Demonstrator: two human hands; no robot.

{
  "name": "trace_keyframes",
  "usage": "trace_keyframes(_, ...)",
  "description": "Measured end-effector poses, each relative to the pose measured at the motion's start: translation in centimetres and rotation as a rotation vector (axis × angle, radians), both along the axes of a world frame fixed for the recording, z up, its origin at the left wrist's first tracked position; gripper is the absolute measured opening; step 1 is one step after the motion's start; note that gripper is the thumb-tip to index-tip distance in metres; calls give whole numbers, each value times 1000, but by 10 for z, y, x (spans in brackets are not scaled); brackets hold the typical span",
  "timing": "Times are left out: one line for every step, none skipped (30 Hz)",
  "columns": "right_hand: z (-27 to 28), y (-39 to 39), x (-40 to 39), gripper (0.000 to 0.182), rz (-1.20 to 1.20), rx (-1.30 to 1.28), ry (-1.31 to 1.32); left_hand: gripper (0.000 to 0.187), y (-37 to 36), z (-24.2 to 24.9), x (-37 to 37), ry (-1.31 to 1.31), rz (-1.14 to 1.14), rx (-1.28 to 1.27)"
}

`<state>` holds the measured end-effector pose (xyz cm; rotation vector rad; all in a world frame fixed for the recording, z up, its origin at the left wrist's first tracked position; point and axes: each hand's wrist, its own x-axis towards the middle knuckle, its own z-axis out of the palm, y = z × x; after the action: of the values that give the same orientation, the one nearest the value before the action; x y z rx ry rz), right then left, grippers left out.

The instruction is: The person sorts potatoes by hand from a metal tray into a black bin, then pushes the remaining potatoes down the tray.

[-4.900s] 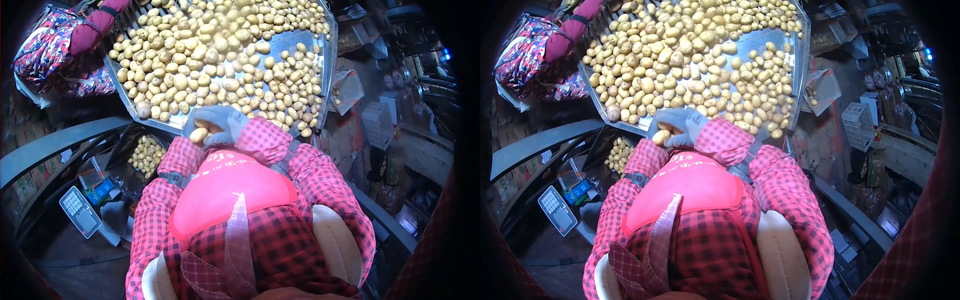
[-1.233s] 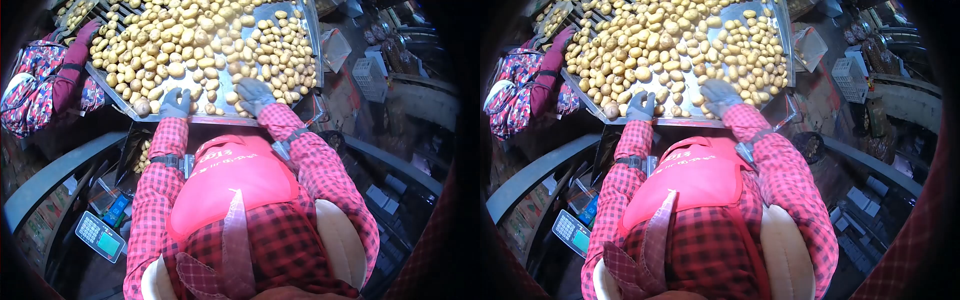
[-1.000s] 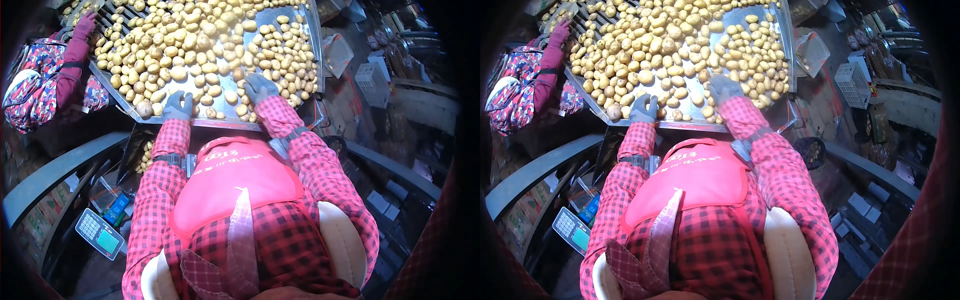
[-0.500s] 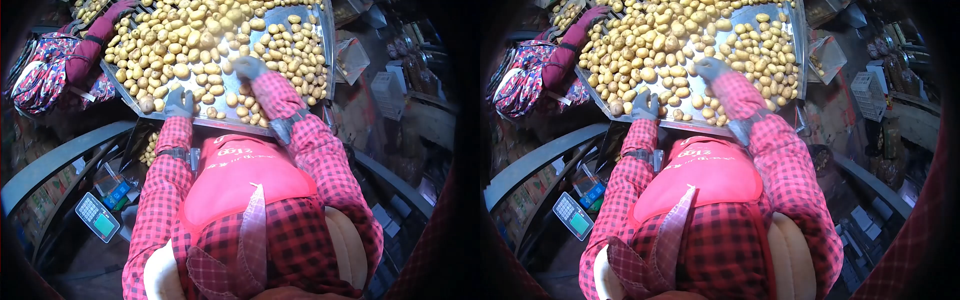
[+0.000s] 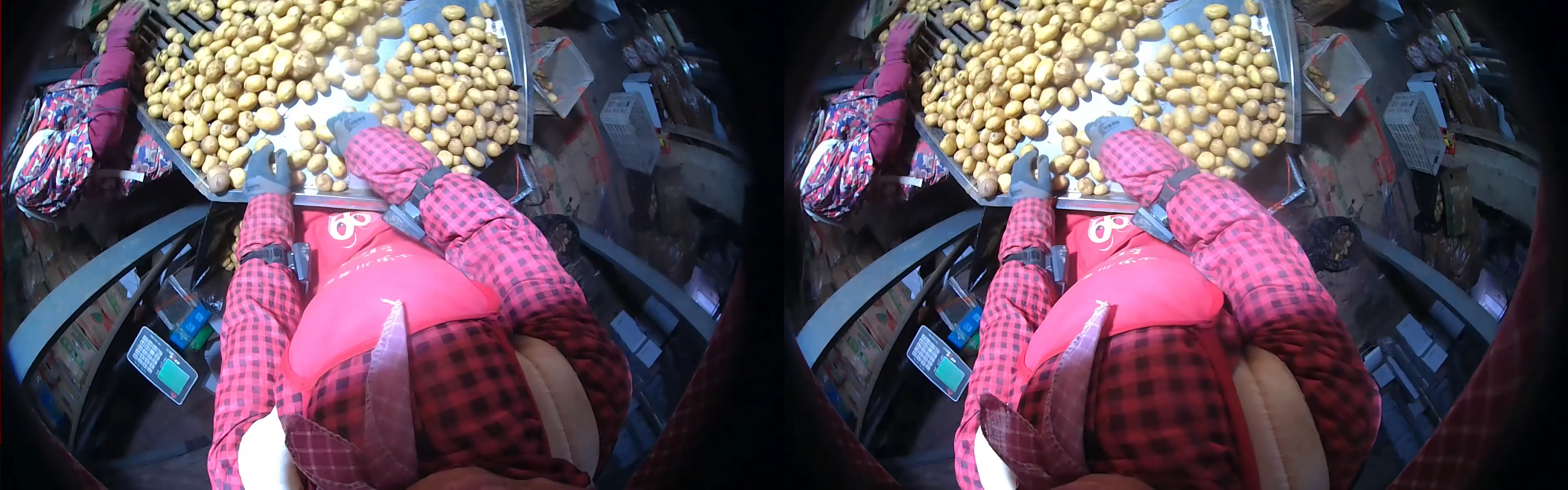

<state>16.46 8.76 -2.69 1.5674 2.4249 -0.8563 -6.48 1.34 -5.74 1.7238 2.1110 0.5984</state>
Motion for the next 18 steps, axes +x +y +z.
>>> trace_keyframes(7, -7, 8, 32, -45, -43, 0, 41, 1, -6, -1, -21, -3, 5)
trace_keyframes(8, -12, 15, 31, -62, -74, -6, 41, 1, -25, -9, 17, -45, 142)
trace_keyframes(1, -16, 19, 31, -80, -105, -10, 40, 3, -23, -7, -32, -30, 108)
trace_keyframes(-5, -20, 23, 30, -96, -134, -9, 40, 2, -16, -5, -77, -15, 73)
trace_keyframes(-11, -24, 27, 35, -121, -122, 15, 41, 3, -9, -4, -86, -36, 24)
trace_keyframes(-3, -22, 31, 37, -141, -149, 32, 40, 3, -20, -8, -43, -55, 95)
trace_keyframes(8, -21, 35, 39, -150, -181, 50, 39, 4, -21, -9, -5, -58, 121)
trace_keyframes(16, -20, 37, 41, -150, -218, 64, 39, 1, -23, -10, 31, -52, 141)
trace_keyframes(18, -15, 39, 47, -206, -296, 100, 33, 0, -15, -6, 80, -51, 187)
trace_keyframes(18, -13, 41, 48, -239, -345, 167, 32, 0, -23, -12, -250, 48, 78)
trace_keyframes(19, -10, 44, 49, -284, -393, 236, 31, 4, -35, -16, -581, 134, -28)
trace_keyframes(20, -7, 45, 50, -335, -440, 306, 30, 10, -42, -20, -913, 212, -138)
trace_keyframes(19, -10, 44, 52, -335, -395, 356, 37, 5, -19, -7, -1516, 401, -356)
trace_keyframes(29, -15, 41, 52, -320, -358, 391, 50, -2, 21, 16, -1520, 269, -412)
trace_keyframes(49, -22, 37, 52, -302, -321, 424, 56, -11, 34, 33, -1571, 199, -426)
trace_keyframes(63, -29, 34, 52, -282, -284, 456, 62, -20, 47, 50, -1620, 129, -442)
trace_keyframes(68, -33, 23, 52, -148, -176, 398, 61, -28, 60, 54, -1811, 143, -442)
trace_keyframes(71, -38, 18, 53, -39, -161, 363, 60, -31, 66, 56, -2000, 156, -439)
